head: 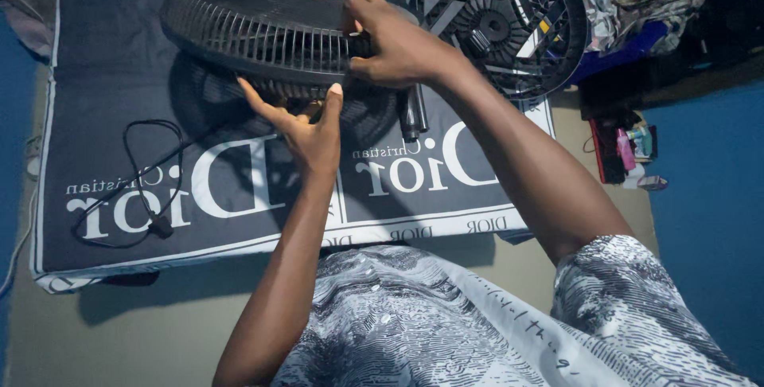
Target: The person uses a screwdriver to loosen and remove screws from the front grille of a black electric fan. They then detach the front grille and set it aside, exposing the fan blades and motor housing.
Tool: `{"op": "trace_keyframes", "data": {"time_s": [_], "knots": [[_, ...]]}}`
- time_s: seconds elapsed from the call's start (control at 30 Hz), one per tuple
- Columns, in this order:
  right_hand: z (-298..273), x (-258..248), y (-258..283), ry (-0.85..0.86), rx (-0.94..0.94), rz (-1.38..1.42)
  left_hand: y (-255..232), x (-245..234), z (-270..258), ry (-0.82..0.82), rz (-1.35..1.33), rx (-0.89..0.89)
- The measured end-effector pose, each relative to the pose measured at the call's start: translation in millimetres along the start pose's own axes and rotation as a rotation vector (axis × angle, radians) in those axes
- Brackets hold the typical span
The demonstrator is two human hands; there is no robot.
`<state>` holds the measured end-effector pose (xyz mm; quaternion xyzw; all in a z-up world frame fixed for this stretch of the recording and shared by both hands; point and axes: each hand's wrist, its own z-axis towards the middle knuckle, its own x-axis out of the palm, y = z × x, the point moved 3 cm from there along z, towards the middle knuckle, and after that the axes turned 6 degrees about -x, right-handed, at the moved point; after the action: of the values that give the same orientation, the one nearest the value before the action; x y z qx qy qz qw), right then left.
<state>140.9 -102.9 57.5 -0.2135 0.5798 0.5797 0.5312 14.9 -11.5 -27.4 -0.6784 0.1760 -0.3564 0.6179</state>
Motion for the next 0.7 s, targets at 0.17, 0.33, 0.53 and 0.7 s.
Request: {"op": "trace_keyframes", "data": {"time_s": [0.17,0.33,0.53,0.7], "knots": [[5.8,8.5,-2.3,-0.192,-0.026,0.061,0.1,0.0,3.6,-0.081,0.171,0.103],[5.7,9.2,-6.2,-0.274,0.046,0.055,4.3,2.4,1.9,-0.057,0.009,0.028],[7.1,4.2,-5.5,-0.332,0.048,0.068,15.8,0.7,-4.8,-0.141,0.17,-0.411],[6.2,9.4,-8.2,-0.342,0.062,0.118,-7.1,-0.8,-10.0,-0.096,0.282,0.105]]}}
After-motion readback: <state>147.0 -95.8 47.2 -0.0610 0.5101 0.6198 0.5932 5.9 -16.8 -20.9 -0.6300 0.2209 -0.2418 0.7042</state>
